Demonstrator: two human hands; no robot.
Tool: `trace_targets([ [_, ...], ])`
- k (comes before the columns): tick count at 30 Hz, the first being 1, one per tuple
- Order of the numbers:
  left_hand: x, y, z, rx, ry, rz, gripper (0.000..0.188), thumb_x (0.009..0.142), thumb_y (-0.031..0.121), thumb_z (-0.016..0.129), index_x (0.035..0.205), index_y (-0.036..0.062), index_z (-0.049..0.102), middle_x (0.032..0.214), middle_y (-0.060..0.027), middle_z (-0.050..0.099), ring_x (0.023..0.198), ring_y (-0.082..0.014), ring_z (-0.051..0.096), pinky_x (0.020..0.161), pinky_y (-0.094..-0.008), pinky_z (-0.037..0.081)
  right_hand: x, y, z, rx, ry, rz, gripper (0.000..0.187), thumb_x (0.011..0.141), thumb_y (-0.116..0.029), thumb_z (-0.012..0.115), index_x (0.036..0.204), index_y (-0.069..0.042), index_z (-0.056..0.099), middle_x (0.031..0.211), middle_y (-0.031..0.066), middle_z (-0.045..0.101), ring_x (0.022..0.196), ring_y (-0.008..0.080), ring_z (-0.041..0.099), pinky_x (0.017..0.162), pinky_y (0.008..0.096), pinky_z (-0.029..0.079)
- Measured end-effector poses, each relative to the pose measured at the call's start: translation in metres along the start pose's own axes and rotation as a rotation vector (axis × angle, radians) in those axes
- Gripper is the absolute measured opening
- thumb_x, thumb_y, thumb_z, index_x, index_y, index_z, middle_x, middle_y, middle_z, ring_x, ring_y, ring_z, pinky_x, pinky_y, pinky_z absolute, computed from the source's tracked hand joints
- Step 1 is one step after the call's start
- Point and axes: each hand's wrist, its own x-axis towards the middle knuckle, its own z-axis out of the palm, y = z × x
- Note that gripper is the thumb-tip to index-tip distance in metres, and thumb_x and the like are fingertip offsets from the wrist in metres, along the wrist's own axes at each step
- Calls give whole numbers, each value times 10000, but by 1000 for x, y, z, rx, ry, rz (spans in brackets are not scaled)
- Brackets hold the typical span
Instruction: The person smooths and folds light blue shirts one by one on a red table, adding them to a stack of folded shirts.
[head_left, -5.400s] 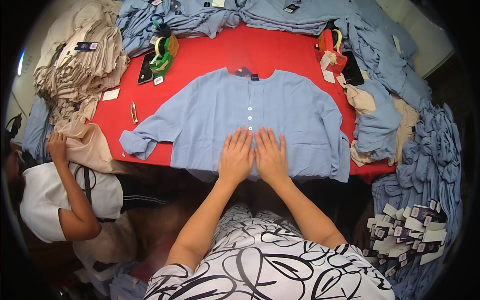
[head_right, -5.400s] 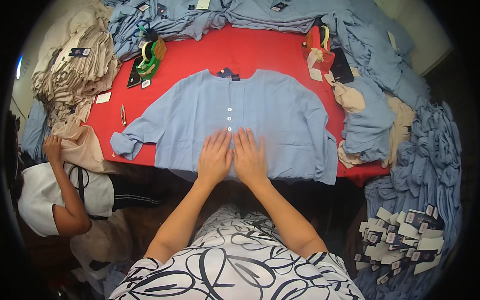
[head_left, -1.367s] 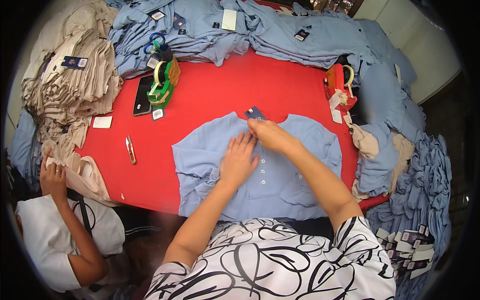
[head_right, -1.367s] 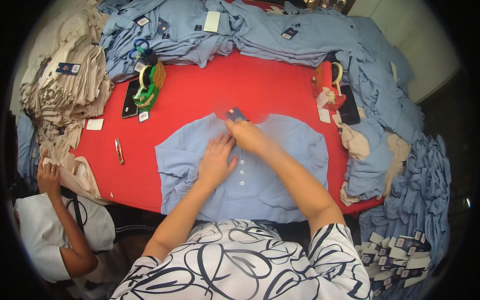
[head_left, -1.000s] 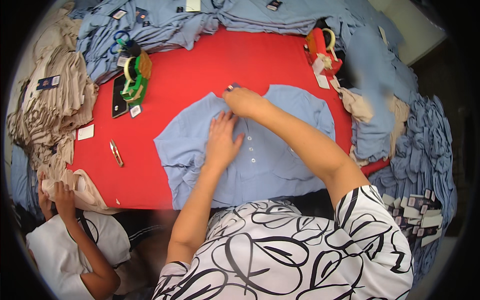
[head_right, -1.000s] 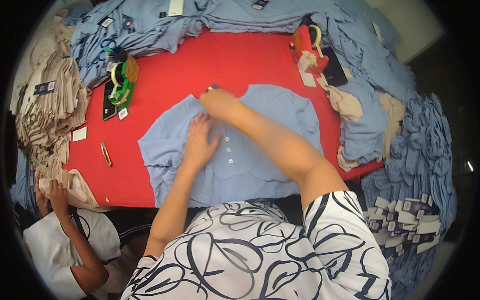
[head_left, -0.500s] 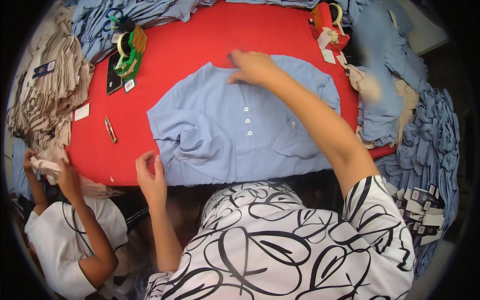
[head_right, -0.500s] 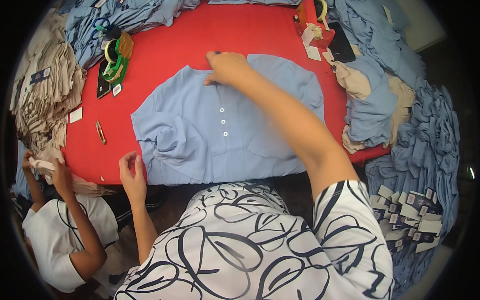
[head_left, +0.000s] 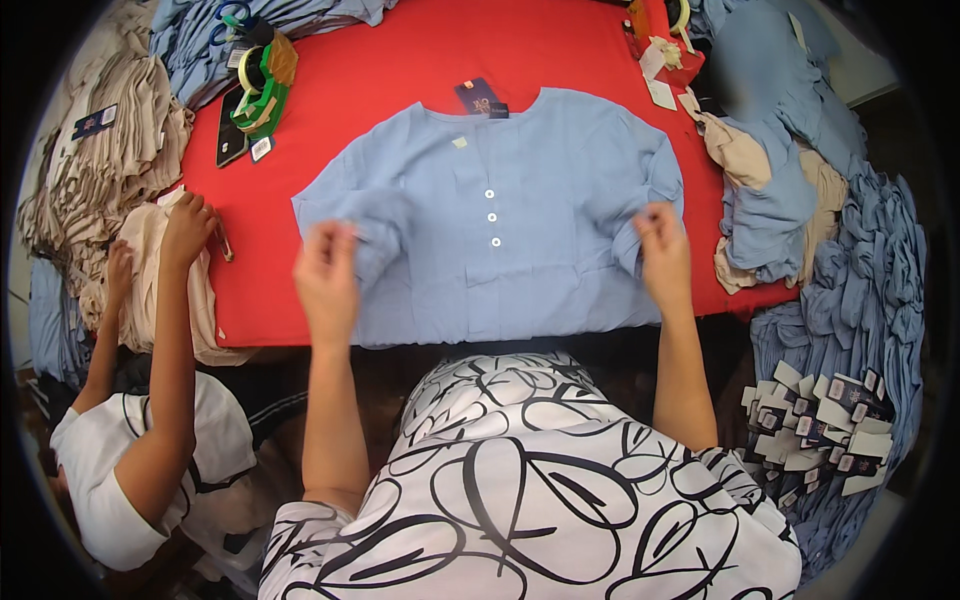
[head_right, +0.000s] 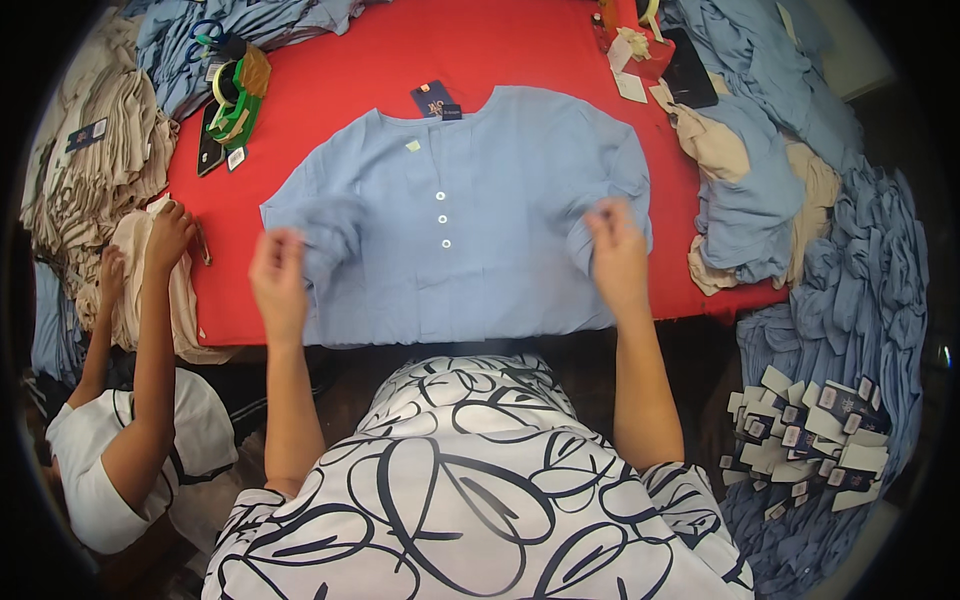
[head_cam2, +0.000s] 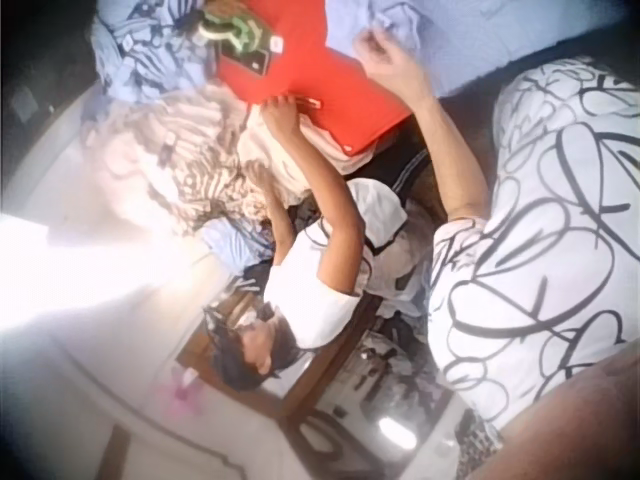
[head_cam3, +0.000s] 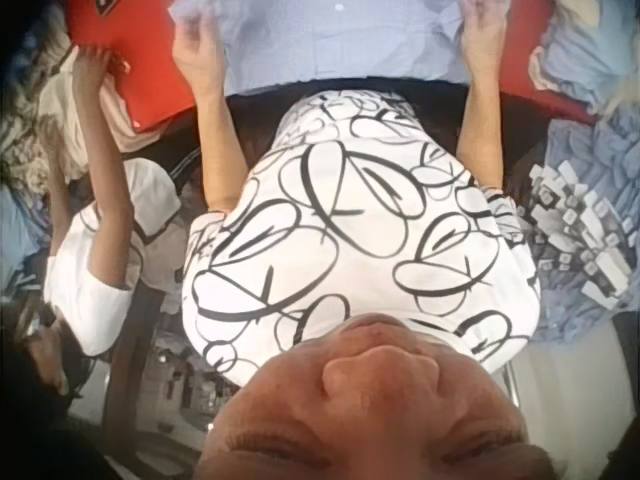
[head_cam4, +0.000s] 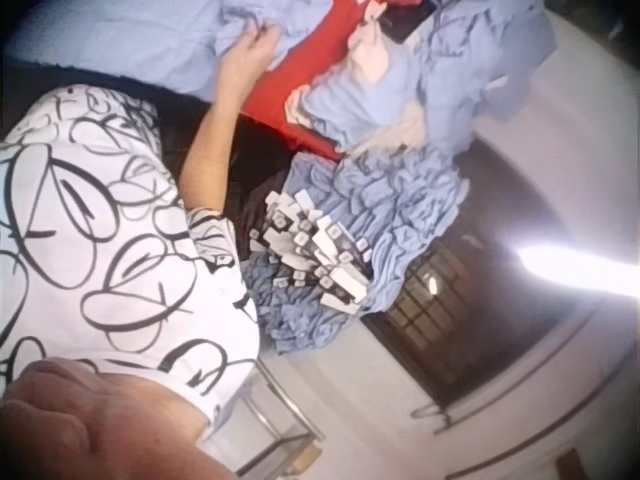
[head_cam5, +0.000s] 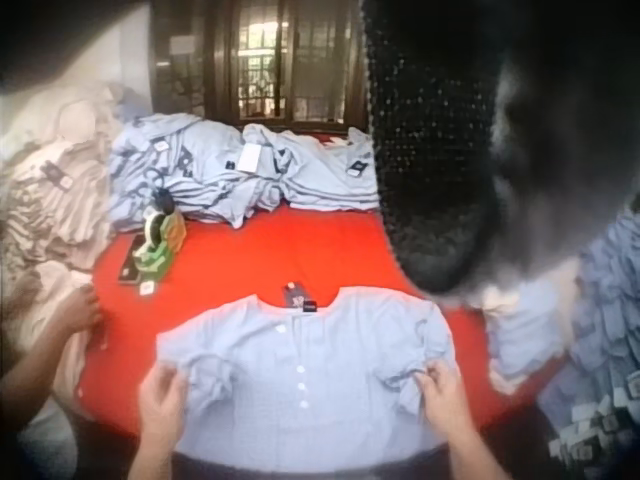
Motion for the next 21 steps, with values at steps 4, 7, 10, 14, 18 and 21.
trace_targets([
  [4,32,16,-3,-335,151,46,144,1014,134,564,1009,-1,614,792,57,512,683,-26,405,582,-191,330,5,-5,-7,393,152,115,145,995,-123,549,1052,10,557,782,-5,568,718,50,518,641,222,453],
  [7,18,27,12,-217,29,45,154,1002,138,588,1043,-5,624,819,50,545,707,-26,431,609,-184,347,1,-5,-14,342,-10,43,195,974,-115,581,1113,18,556,837,27,598,764,91,543,697,251,466],
  [10,-5,32,23,44,-253,102,204,953,126,643,1105,-11,635,959,-65,650,821,-162,580,771,-279,462,-6,-7,-21,289,-181,-30,265,952,-108,613,1174,26,556,892,58,629,810,131,569,753,281,479],
  [14,-28,7,0,217,-53,63,264,889,147,712,1075,-15,616,1010,-133,645,906,-284,610,856,-375,483,-18,30,-52,123,-25,28,365,880,-129,704,1182,28,572,969,89,635,885,182,609,813,296,486],
  [18,-56,-9,-40,697,-95,-79,263,884,154,717,1012,-16,565,886,-110,590,830,-262,576,800,-376,461,-48,35,-71,-481,-38,243,442,772,-220,805,1099,0,603,1036,141,603,873,299,597,828,394,479],
  [21,-54,-19,-36,419,-172,-98,213,921,153,684,988,-2,555,852,-51,561,797,-178,539,762,-331,438,-40,42,-54,-362,-235,91,314,833,-214,748,953,2,555,875,131,588,822,274,575,775,408,463],
])
